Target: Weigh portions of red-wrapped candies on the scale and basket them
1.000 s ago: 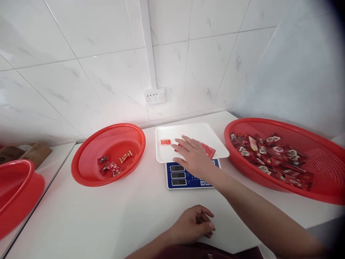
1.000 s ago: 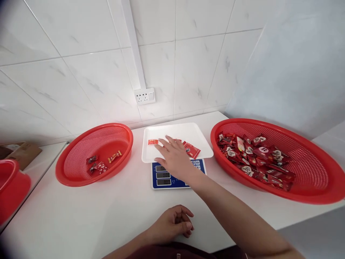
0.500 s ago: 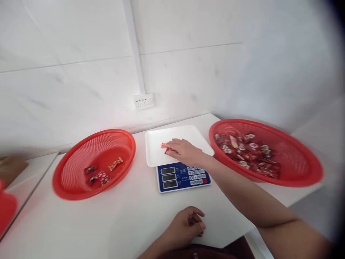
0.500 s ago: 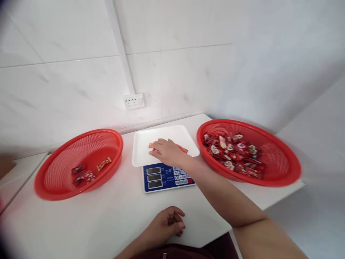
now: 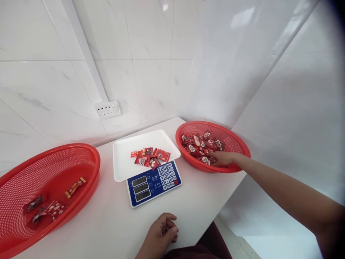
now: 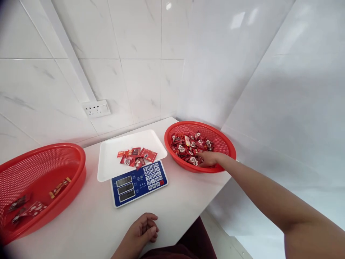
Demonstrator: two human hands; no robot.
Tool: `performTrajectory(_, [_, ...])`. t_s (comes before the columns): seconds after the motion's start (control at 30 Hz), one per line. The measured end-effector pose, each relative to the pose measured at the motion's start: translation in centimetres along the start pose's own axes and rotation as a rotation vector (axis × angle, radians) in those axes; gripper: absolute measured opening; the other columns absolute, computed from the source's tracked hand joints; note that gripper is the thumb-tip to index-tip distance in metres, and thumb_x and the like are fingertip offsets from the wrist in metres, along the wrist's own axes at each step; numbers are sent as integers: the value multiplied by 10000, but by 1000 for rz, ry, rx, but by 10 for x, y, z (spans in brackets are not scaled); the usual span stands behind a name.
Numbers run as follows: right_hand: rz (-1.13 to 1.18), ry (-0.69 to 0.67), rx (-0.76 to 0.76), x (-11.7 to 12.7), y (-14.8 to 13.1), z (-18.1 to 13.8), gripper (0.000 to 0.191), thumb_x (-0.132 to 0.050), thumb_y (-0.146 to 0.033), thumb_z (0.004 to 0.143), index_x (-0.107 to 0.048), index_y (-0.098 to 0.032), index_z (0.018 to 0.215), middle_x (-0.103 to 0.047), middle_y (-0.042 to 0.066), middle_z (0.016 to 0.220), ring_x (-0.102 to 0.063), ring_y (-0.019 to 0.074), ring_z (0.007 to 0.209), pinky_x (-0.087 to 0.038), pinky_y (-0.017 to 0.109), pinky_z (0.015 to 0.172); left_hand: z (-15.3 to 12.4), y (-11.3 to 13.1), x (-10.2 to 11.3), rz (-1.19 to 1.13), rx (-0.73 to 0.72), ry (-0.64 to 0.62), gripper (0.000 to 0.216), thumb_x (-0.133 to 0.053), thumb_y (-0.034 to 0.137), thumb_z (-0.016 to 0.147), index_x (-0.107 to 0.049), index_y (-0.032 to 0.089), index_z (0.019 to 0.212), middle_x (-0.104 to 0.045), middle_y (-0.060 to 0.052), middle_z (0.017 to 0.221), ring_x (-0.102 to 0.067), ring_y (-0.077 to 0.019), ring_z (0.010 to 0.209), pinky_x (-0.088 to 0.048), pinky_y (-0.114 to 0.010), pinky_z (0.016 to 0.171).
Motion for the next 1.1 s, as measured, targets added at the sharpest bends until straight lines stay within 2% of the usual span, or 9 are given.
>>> performTrajectory(0.1, [57,-188,-70,-8,6,6,151,-738,-149,450,-637,-224,534,-590,-29,475,-530,145,422,-436,276,456,1,-1,0,26,4,-21,488,-658,533,677,-535,167,976,-520,-11,774,-523,-125,683,-427,-295,680])
performTrajectory(0.17, [114,-223,-96,-7,7,14,105,-724,-176,506,-649,-209,571,-637,-5,566,-580,159,514,-462,281,523,1,-2,0,36,11,-34,476,-657,520,686,-531,172,985,-516,-8,780,-521,-125,689,-425,-295,686])
performTrajectory(0.3, [262,-126,-139,2,4,28,158,-670,-281,653,-673,-186,779,-683,43,825,-624,182,739,-487,294,654,0,-1,1,62,16,-36,444,-652,496,701,-532,180,990,-520,-5,788,-524,-126,699,-426,-295,701])
performTrajectory(0.4, [379,-21,-177,7,0,33,197,-640,-327,712,-655,-185,848,-663,56,952,-621,170,792,-500,281,666,0,-1,1,68,20,-32,432,-649,484,707,-532,180,990,-525,-6,792,-525,-128,703,-427,-295,706])
performTrajectory(0.63, [578,25,-276,5,-10,31,169,-664,-301,728,-648,-185,850,-671,70,842,-639,169,654,-536,286,513,-1,1,-1,74,23,-39,412,-642,463,718,-525,176,989,-520,-6,782,-516,-122,691,-422,-293,699])
performTrajectory(0.87, [637,0,-331,5,-29,25,106,-674,-226,715,-667,-212,820,-671,61,940,-636,191,792,-543,298,603,-4,4,-2,91,-4,-26,338,-624,397,746,-529,172,981,-524,-3,767,-511,-117,684,-414,-289,694])
performTrajectory(1.0, [679,3,-303,-5,-56,29,97,-687,-221,695,-669,-233,790,-680,47,862,-626,203,771,-517,318,604,-7,6,-3,117,12,-10,310,-626,316,742,-537,159,995,-533,-3,778,-517,-107,679,-410,-277,684])
performTrajectory(1.1, [732,-74,-209,-19,-93,30,120,-683,-261,699,-658,-207,804,-668,34,762,-604,147,652,-471,284,540,-9,5,-1,137,20,6,311,-614,279,742,-547,152,1018,-547,-5,790,-527,-107,694,-413,-273,685])
Point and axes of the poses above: each hand's wrist, its own z-axis towards the middle knuckle, its own x-axis out of the back of the hand, y = z × x, the point moved 2 cm from there along z, towards the middle knuckle
